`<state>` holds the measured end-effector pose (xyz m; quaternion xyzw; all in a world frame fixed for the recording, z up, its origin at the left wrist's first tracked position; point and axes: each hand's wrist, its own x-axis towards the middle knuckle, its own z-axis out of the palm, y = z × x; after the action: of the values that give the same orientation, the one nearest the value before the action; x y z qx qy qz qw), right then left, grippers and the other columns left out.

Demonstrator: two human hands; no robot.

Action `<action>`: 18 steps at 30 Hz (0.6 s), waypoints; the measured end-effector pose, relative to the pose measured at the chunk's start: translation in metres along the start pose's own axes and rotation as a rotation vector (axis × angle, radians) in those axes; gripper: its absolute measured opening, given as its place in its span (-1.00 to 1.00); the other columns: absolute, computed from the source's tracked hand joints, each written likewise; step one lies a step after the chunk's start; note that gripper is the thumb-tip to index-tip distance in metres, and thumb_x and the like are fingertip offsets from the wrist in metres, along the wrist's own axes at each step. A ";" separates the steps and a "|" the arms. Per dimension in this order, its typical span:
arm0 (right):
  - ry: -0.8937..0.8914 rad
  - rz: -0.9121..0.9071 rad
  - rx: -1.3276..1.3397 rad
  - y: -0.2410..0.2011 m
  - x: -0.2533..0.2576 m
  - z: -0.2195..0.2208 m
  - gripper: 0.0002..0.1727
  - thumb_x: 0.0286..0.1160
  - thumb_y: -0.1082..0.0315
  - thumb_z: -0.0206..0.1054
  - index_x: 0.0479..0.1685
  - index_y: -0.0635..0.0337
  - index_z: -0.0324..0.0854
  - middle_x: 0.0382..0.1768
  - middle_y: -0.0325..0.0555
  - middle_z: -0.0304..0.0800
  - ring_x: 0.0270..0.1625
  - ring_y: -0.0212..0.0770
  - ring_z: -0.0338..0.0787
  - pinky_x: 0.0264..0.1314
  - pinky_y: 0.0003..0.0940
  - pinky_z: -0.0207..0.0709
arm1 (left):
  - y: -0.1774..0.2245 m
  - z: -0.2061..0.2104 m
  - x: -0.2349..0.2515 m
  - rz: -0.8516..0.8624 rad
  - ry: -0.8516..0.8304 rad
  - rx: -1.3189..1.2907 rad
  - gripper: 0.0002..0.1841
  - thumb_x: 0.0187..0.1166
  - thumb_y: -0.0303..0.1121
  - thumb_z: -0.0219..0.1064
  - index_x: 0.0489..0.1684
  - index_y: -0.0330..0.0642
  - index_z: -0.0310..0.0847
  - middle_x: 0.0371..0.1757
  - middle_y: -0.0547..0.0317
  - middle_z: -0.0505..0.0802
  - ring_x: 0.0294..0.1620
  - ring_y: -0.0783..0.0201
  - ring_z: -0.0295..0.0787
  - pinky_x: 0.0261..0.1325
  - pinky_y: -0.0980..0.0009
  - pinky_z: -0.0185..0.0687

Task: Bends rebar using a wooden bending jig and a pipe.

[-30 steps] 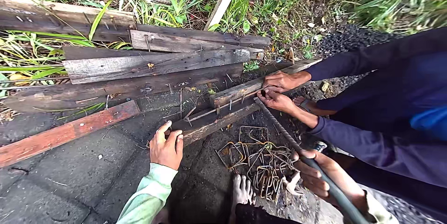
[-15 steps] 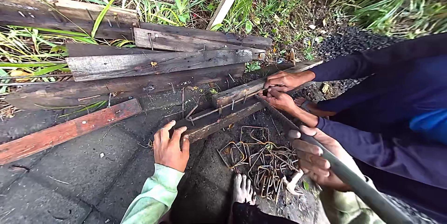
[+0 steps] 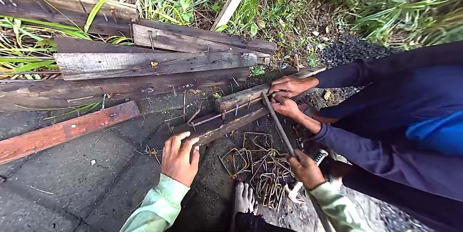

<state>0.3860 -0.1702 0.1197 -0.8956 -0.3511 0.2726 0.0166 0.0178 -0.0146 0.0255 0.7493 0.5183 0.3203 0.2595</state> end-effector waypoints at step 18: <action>-0.216 0.223 -0.209 -0.034 0.009 0.025 -0.40 0.81 0.15 0.10 0.70 0.31 0.24 0.11 0.44 0.77 0.21 0.39 0.80 0.31 0.34 0.57 | 0.017 -0.005 -0.004 0.045 -0.063 -0.010 -0.71 0.51 -0.18 0.26 -0.06 0.02 0.91 0.20 0.03 0.87 0.27 -0.13 0.75 0.28 -0.02 0.66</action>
<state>0.3577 -0.1431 0.1020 -0.8914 -0.2756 0.3295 -0.1445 0.0234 -0.0236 0.0403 0.7691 0.4911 0.3052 0.2722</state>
